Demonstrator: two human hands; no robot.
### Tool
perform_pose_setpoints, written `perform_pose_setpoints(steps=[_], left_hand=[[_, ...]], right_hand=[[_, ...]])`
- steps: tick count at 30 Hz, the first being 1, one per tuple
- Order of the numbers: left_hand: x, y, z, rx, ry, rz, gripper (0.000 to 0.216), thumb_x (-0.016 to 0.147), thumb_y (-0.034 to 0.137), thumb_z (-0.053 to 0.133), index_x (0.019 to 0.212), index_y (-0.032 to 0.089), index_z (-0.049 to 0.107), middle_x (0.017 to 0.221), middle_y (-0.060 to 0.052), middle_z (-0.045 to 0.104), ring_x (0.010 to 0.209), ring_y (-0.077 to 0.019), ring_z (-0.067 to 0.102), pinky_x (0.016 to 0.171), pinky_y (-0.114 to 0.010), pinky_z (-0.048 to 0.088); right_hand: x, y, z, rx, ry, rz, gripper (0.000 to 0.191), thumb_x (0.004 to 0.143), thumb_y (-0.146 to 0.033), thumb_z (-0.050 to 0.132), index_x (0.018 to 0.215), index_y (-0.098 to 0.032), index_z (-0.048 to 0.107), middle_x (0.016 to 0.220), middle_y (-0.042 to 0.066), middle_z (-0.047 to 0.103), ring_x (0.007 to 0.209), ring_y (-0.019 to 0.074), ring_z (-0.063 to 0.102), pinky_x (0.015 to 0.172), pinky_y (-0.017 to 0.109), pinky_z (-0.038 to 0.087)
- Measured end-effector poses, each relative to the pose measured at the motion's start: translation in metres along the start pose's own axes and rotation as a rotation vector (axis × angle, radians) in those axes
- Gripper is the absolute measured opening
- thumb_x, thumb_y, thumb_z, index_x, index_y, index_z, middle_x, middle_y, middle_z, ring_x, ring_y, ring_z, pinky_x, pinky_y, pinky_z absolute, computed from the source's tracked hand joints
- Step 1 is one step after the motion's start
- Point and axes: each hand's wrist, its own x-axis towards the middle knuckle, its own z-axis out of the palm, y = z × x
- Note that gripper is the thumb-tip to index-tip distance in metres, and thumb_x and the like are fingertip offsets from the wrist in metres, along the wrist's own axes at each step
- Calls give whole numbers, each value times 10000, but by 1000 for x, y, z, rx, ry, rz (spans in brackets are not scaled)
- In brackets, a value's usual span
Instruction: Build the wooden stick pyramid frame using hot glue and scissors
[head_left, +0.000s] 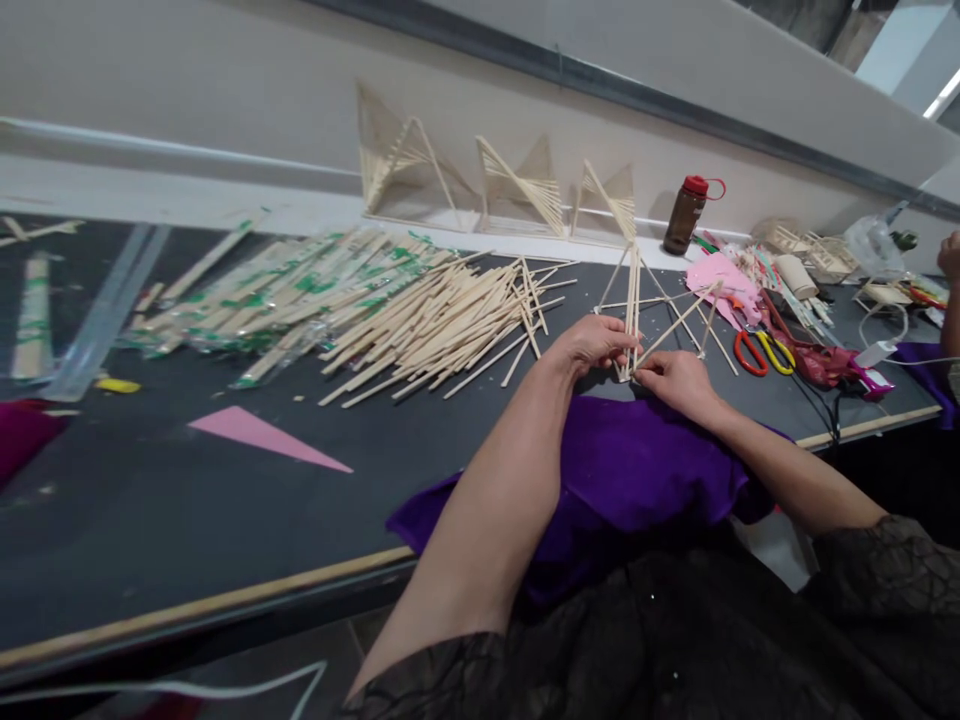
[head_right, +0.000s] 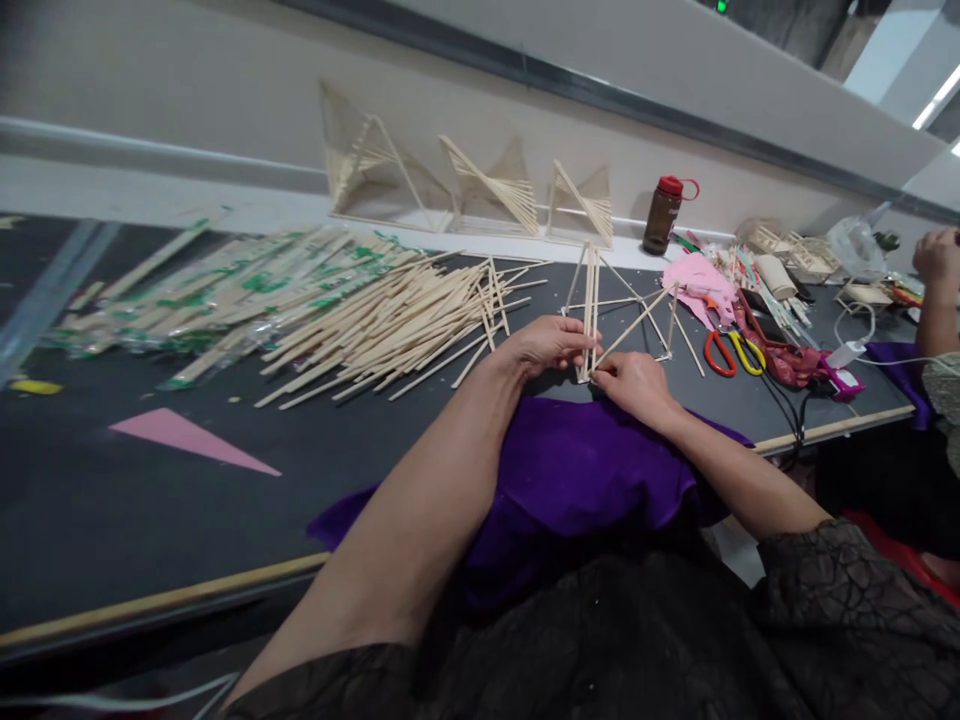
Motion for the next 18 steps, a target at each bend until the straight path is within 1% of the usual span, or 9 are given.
perform_pose_setpoints(steps=[3, 6, 8, 13, 18], left_hand=[[0, -1, 0, -4, -6, -4, 90, 795, 60, 698, 735, 126, 691, 682, -42, 707, 442, -53, 532, 400, -187, 268], [0, -1, 0, -2, -11, -2, 103, 817, 63, 677, 732, 120, 681, 682, -39, 705, 437, -48, 532, 391, -180, 267], [0, -1, -1, -1, -12, -6, 100, 818, 63, 675, 735, 119, 679, 681, -37, 704, 436, -49, 535, 387, -179, 266], [0, -1, -1, 7, 0, -22, 80, 773, 47, 699, 757, 124, 688, 678, -31, 709, 444, -55, 537, 395, -186, 275], [0, 0, -2, 29, 18, -39, 84, 753, 54, 713, 746, 135, 690, 701, -38, 722, 461, -57, 532, 424, -196, 290]], right_hand=[[2, 1, 3, 123, 25, 37, 228, 853, -300, 620, 895, -188, 815, 796, 38, 771, 683, 150, 655, 610, 240, 381], [3, 1, 5, 245, -3, 87, 224, 846, -288, 628, 873, -158, 809, 661, 18, 719, 546, 112, 588, 549, 220, 372], [3, 1, 6, 287, -21, 99, 226, 847, -287, 627, 854, -148, 804, 610, 5, 687, 490, 93, 550, 521, 210, 364], [5, -1, 11, 378, -41, 136, 219, 841, -290, 632, 850, -147, 797, 593, -6, 668, 453, 73, 526, 492, 194, 365], [6, -2, 13, 385, -38, 153, 215, 837, -286, 627, 831, -146, 790, 594, -4, 672, 443, 68, 525, 484, 189, 364]])
